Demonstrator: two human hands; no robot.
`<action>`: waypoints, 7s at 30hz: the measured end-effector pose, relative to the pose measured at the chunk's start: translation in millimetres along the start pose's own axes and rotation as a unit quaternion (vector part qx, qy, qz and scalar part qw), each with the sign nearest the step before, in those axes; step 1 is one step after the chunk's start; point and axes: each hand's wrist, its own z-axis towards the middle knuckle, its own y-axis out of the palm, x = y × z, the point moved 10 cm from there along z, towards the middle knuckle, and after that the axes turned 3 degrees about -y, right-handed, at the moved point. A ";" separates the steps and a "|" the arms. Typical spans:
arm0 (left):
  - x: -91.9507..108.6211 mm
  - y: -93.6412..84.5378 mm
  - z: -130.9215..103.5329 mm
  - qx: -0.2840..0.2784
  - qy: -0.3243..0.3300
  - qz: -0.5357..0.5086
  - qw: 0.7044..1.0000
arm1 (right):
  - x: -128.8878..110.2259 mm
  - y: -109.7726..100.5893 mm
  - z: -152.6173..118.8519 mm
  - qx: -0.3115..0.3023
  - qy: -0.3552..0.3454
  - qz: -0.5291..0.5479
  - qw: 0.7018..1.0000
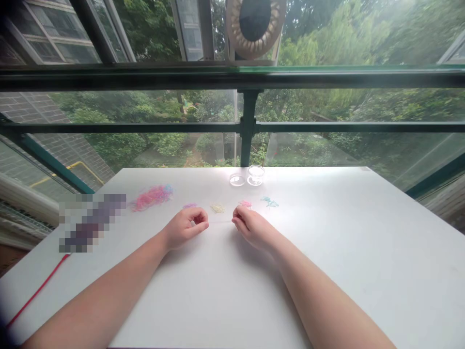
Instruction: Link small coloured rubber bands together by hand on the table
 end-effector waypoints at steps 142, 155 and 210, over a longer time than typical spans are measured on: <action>-11.4 9.6 -1.0 0.020 -0.047 -0.018 0.999 | 83.6 -59.2 -10.6 0.282 0.162 0.049 0.945; -10.0 10.5 -1.0 0.021 -0.044 -0.034 0.998 | 64.8 -47.6 -3.3 0.236 0.119 0.024 0.964; -91.8 -160.9 -26.7 0.202 -0.260 0.282 0.901 | 33.0 6.5 3.6 -0.009 0.071 0.044 0.996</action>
